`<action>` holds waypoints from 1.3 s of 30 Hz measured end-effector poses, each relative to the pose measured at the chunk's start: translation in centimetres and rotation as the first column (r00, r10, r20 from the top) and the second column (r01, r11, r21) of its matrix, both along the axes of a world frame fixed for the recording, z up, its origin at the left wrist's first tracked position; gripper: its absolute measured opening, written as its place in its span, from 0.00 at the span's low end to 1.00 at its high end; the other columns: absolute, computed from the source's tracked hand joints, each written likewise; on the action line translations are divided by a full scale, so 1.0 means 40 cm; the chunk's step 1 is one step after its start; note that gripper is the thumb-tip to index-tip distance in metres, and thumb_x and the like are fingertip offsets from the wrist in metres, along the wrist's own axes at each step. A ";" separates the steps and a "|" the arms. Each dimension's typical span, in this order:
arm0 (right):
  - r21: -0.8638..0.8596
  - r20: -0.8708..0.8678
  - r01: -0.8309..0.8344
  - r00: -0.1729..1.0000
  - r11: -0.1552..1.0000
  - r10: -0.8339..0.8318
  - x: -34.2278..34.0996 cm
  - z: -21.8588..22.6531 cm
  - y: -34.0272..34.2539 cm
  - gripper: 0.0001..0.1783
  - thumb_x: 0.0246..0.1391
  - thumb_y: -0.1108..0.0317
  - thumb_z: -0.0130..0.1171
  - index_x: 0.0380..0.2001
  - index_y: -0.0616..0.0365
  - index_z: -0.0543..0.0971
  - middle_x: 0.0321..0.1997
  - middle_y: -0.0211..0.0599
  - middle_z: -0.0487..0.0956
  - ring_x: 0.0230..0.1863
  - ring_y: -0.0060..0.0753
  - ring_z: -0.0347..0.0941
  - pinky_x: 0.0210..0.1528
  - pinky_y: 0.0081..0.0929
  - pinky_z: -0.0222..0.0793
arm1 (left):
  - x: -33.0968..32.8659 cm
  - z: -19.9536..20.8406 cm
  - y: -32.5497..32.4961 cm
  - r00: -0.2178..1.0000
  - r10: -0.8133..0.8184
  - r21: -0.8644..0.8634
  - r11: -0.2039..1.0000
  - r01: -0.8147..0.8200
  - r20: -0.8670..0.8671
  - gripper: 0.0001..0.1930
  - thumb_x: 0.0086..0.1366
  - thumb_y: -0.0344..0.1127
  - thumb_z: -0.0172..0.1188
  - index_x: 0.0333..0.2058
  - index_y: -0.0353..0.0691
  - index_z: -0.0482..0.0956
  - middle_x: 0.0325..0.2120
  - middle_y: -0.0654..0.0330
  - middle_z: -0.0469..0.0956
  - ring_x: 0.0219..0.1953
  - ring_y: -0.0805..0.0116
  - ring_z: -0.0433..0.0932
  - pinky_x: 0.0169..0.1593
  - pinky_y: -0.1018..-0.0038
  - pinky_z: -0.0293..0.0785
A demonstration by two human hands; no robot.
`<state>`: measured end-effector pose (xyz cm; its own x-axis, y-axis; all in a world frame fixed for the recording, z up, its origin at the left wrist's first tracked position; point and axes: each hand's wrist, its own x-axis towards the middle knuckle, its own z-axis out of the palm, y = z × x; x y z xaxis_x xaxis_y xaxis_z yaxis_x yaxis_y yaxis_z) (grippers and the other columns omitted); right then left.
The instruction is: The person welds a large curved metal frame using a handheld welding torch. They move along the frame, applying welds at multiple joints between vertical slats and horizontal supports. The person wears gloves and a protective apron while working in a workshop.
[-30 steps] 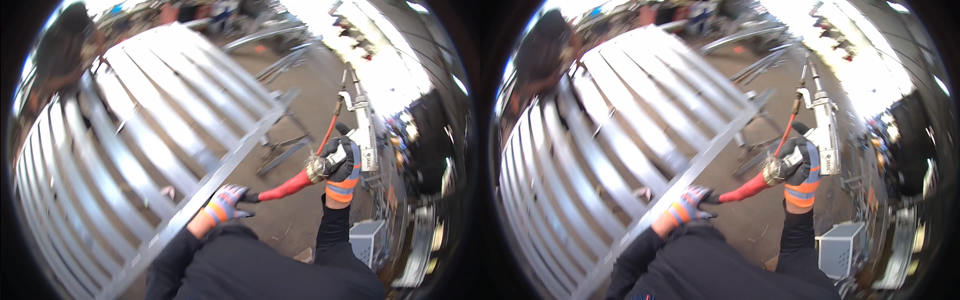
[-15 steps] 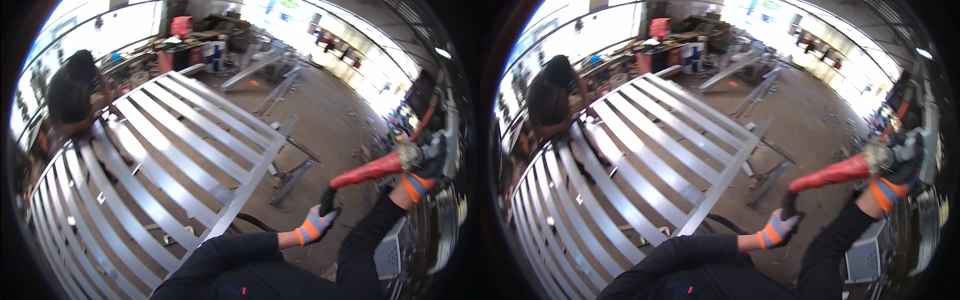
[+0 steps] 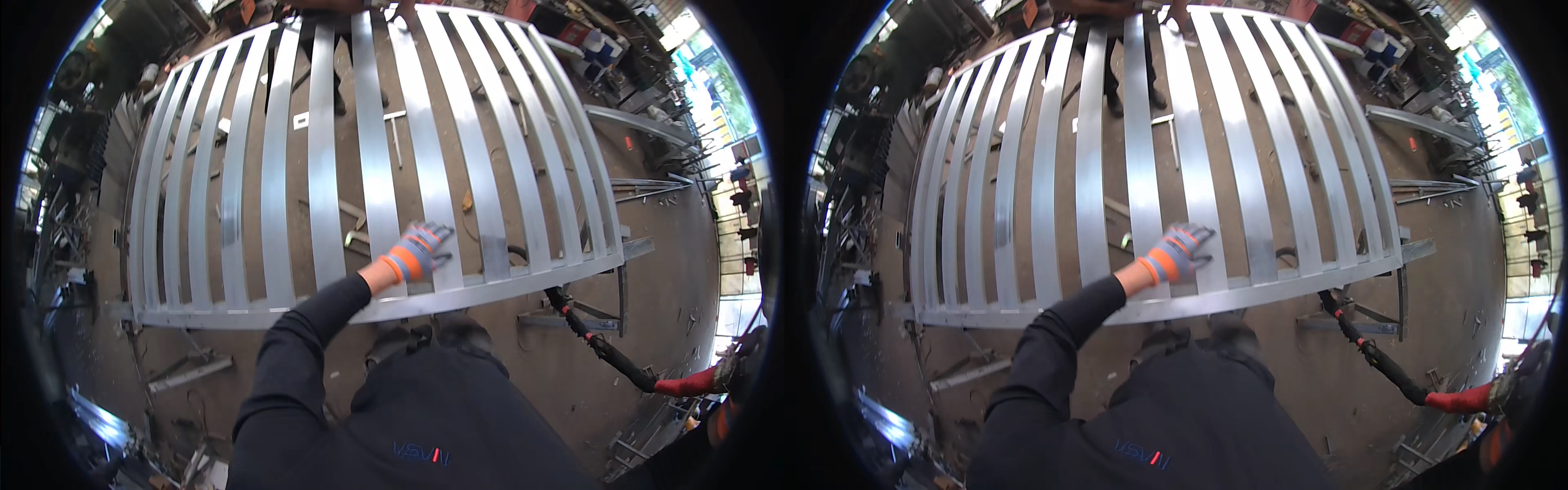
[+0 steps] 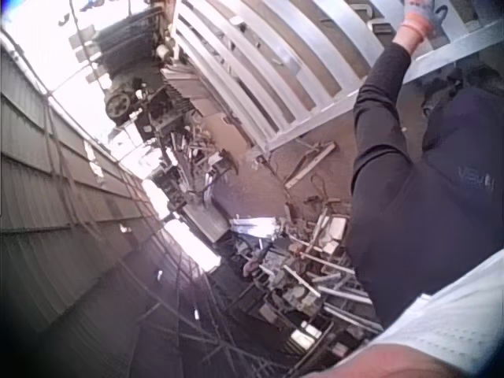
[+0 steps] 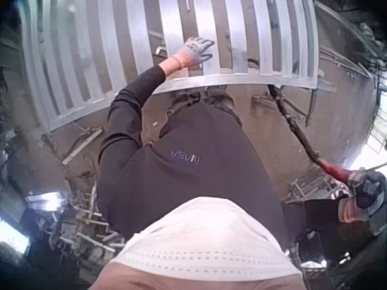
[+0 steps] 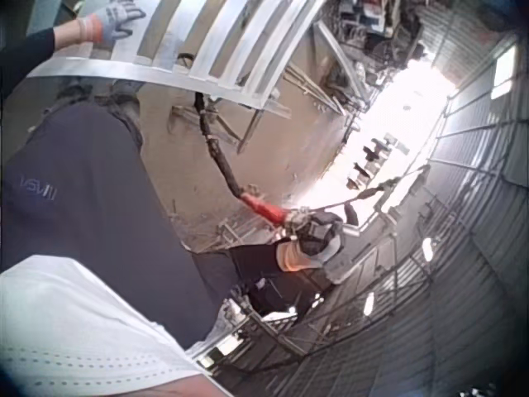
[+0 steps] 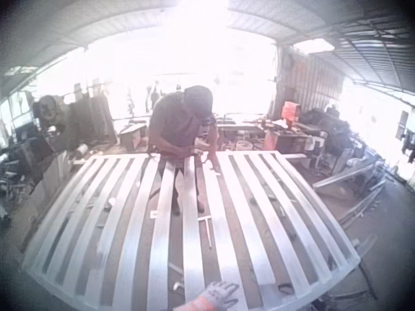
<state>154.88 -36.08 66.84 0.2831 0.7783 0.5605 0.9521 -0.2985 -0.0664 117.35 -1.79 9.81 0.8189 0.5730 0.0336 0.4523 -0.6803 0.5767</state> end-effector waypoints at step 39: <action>-0.423 -0.881 -0.884 0.453 -0.200 -0.137 0.132 -1.238 0.796 0.50 0.51 0.66 0.82 0.79 0.61 0.79 0.32 0.31 0.89 0.27 0.31 0.88 0.33 0.30 0.81 | 0.115 -0.314 0.148 0.731 -0.672 0.265 0.687 0.676 -0.121 0.51 0.61 0.65 0.84 0.81 0.62 0.76 0.81 0.71 0.75 0.88 0.62 0.67 0.91 0.42 0.61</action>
<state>160.15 -4.23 17.31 -0.6258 0.3493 -0.6974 0.7030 -0.1347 -0.6983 121.94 4.15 -2.75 0.9825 -0.1658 0.0852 -0.1845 -0.9303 0.3169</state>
